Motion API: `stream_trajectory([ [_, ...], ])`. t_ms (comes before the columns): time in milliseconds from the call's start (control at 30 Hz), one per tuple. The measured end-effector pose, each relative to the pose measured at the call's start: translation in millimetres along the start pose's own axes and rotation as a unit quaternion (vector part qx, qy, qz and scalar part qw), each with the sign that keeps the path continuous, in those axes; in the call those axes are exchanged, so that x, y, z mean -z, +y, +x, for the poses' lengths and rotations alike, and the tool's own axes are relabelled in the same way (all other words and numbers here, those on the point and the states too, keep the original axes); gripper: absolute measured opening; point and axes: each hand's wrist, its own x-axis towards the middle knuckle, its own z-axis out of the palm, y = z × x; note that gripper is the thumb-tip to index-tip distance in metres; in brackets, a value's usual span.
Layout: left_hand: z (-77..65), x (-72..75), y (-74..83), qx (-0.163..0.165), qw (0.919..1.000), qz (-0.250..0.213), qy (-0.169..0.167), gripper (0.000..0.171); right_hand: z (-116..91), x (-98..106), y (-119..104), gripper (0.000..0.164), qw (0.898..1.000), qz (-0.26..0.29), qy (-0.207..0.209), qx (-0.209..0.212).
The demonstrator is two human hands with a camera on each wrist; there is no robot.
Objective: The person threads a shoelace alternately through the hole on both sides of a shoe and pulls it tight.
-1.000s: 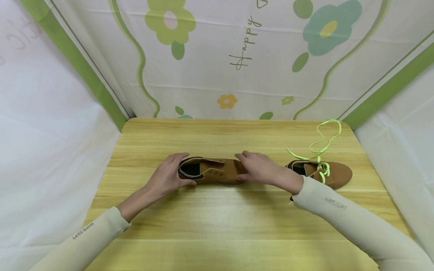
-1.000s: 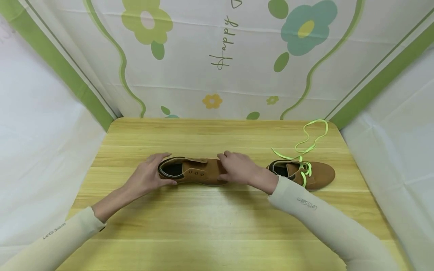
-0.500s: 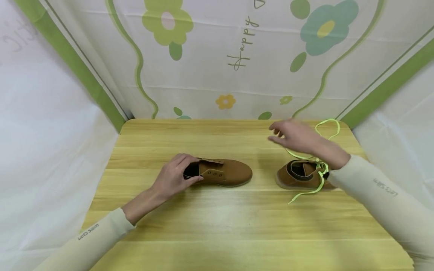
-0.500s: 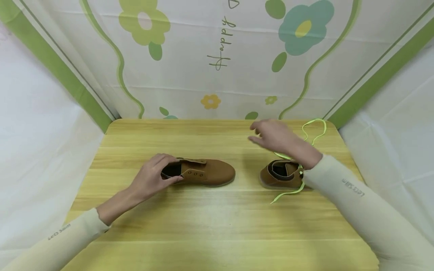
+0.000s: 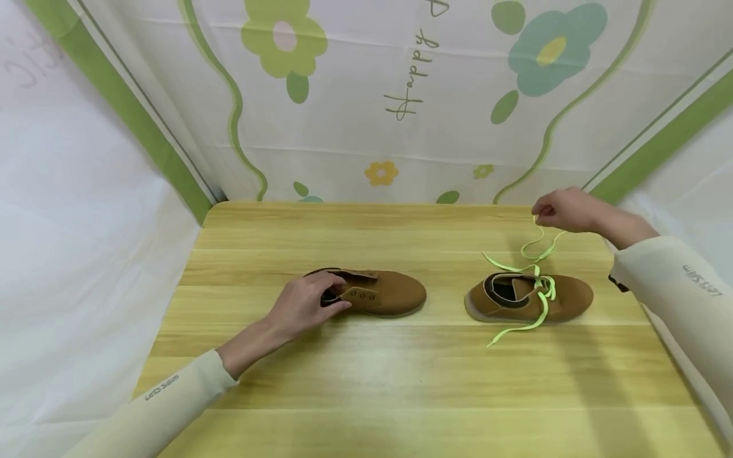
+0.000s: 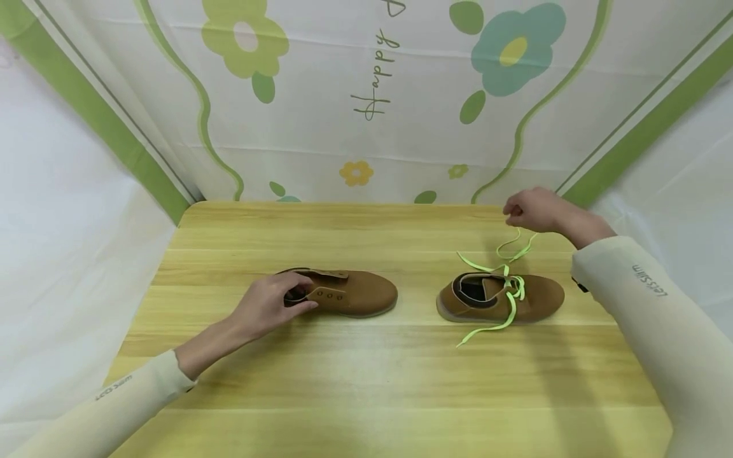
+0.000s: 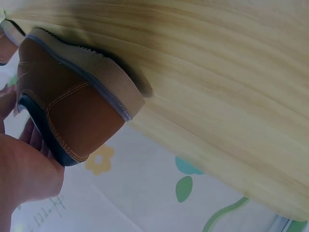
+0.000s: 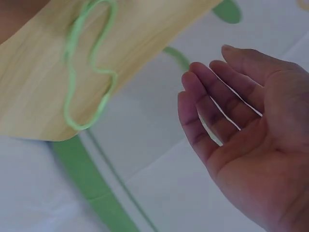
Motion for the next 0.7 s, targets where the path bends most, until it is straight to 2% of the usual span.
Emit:
stream_trajectory([
  [133,-0.6,-0.9,-0.3,0.001,1.0,-0.001,0.003,0.033,-10,-17,26,0.018,0.999,-0.006,-0.025,0.019],
  [267,-1.3,-1.0,-0.2,0.004,1.0,0.001,0.003,0.032,-17,-33,40,0.026,0.998,-0.004,-0.055,0.026],
  [467,-1.3,-2.7,1.4,0.01,0.9998,0.017,-0.006,0.033,-23,-57,44,0.035,0.997,-0.008,-0.073,0.028],
  [700,0.7,-6.1,2.3,0.018,0.9992,0.033,-0.016,0.033,-22,-73,44,0.036,0.994,-0.013,-0.102,0.033],
])
